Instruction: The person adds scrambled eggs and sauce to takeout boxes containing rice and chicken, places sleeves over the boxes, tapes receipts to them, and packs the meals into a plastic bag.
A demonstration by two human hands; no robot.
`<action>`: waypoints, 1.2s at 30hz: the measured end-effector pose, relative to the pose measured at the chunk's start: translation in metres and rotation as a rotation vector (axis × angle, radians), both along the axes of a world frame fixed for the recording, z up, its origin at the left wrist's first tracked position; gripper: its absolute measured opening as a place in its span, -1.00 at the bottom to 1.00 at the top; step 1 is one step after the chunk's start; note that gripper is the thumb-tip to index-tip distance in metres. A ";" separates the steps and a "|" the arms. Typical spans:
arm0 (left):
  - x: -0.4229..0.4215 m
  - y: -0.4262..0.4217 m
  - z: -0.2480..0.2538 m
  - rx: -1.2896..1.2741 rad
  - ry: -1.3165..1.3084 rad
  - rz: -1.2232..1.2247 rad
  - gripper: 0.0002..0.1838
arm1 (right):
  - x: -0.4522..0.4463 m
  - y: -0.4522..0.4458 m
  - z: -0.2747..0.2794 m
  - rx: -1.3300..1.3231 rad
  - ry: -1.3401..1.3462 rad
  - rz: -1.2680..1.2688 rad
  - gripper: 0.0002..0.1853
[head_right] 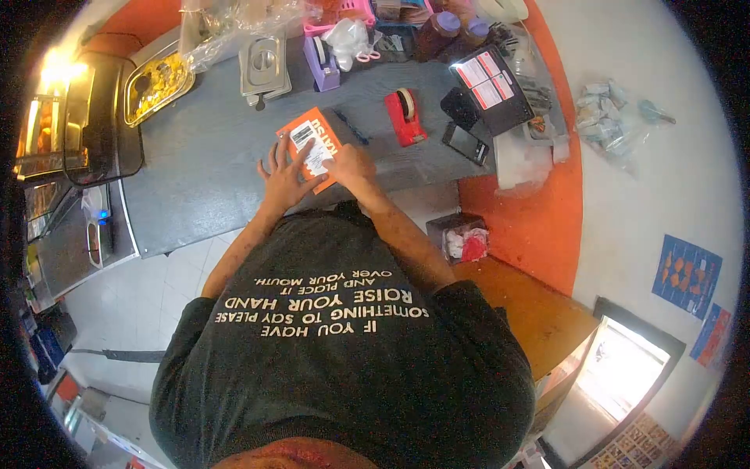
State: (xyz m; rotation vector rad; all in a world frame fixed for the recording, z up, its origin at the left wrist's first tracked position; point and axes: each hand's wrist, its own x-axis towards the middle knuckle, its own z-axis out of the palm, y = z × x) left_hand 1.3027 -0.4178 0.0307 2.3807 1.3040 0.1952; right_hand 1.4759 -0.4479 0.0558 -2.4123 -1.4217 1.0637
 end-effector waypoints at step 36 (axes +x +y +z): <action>-0.034 0.029 0.016 -0.082 -0.263 0.346 -0.35 | 0.149 0.264 -0.002 0.906 -0.466 0.644 -0.70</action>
